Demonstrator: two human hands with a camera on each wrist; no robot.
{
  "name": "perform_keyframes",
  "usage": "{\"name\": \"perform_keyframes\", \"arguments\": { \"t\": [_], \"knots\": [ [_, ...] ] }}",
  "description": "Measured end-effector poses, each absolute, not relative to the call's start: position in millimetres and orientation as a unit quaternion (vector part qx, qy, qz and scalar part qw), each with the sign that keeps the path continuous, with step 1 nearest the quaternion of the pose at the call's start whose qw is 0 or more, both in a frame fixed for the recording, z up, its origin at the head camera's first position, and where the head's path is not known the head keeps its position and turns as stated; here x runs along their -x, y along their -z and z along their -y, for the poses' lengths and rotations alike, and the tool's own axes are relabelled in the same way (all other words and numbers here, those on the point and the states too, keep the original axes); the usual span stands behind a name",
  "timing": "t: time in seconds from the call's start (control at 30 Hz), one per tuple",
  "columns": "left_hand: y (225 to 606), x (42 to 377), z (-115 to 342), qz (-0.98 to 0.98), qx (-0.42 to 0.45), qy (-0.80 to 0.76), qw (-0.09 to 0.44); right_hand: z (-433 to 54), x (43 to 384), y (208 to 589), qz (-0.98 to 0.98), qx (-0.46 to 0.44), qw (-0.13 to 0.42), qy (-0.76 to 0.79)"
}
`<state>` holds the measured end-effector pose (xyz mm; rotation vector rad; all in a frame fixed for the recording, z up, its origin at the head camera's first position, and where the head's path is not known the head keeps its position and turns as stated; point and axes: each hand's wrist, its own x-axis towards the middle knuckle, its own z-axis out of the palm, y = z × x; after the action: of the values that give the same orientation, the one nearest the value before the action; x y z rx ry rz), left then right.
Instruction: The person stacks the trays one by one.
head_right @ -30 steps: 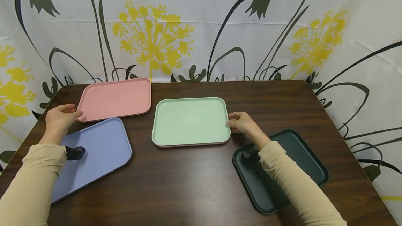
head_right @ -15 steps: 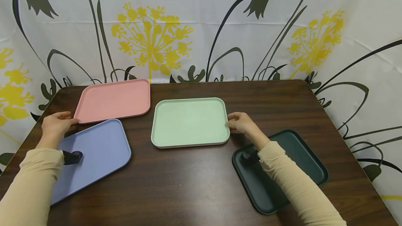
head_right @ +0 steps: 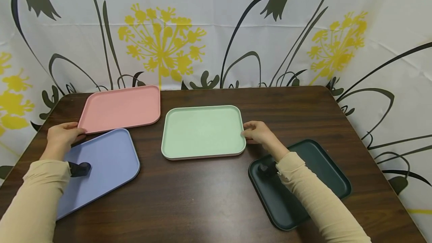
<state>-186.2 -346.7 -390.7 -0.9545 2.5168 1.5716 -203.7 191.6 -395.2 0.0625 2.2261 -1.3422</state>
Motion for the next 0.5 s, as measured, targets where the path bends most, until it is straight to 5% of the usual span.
{"name": "perform_keyframes", "arguments": {
  "t": [0.5],
  "knots": [
    [382.8,186.8,351.3,-0.706,0.353,-0.614,0.009,-191.7,203.6,396.1,-0.827,-0.027,0.263,0.496]
  ]
}}
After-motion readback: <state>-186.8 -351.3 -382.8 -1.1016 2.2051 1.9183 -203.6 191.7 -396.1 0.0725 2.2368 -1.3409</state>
